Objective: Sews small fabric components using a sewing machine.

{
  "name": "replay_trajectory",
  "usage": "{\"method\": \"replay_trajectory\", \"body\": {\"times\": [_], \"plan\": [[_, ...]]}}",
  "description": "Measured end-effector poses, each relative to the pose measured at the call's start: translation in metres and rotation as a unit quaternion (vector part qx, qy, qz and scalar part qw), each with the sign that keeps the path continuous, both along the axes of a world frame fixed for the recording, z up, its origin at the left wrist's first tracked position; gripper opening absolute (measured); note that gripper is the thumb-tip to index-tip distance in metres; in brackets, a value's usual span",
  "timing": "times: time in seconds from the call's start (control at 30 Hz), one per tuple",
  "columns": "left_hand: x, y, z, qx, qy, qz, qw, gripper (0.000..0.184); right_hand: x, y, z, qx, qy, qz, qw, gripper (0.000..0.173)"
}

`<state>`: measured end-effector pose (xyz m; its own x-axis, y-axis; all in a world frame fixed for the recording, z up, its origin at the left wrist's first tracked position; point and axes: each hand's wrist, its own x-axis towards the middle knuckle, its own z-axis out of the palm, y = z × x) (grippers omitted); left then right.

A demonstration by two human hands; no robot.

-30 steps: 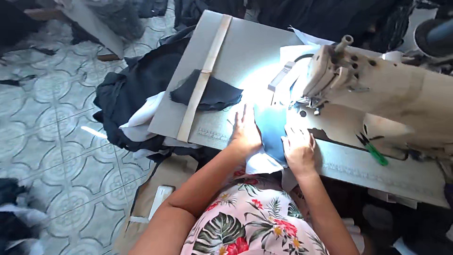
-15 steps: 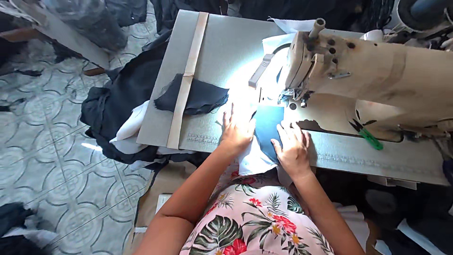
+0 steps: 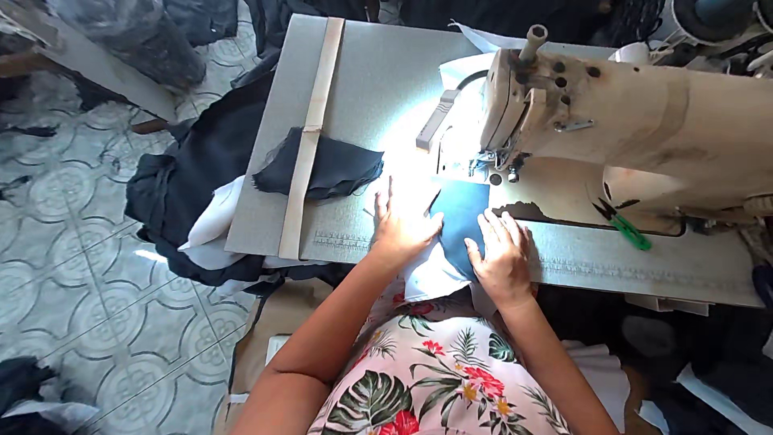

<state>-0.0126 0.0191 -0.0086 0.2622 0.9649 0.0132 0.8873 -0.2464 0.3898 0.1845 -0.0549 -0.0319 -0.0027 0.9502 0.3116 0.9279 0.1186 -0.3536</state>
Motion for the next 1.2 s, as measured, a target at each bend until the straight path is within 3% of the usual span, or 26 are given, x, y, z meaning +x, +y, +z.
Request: {"method": "replay_trajectory", "body": {"times": [0.47,0.7,0.87,1.03,1.2], "plan": [[0.017,0.002,-0.003,-0.013,0.033,-0.008,0.999,0.065,0.012,-0.007,0.003,-0.006,-0.085,-0.038,0.996,0.048],[0.056,0.006,-0.002,-0.085,-0.062,-0.081,0.991,0.066,0.045,-0.018,0.008,-0.016,-0.098,-0.075,0.992,0.05],[0.059,0.009,-0.02,-0.057,-0.149,-0.118,0.98,0.065,0.049,-0.018,0.007,-0.016,-0.094,-0.077,0.992,0.051],[0.061,0.006,-0.012,0.015,-0.024,-0.098,0.995,0.066,0.051,-0.016,0.008,-0.02,-0.088,-0.072,0.993,0.052],[0.061,0.012,-0.004,0.022,-0.019,-0.166,0.986,0.064,0.05,-0.016,0.008,-0.02,-0.087,-0.071,0.994,0.052]]}}
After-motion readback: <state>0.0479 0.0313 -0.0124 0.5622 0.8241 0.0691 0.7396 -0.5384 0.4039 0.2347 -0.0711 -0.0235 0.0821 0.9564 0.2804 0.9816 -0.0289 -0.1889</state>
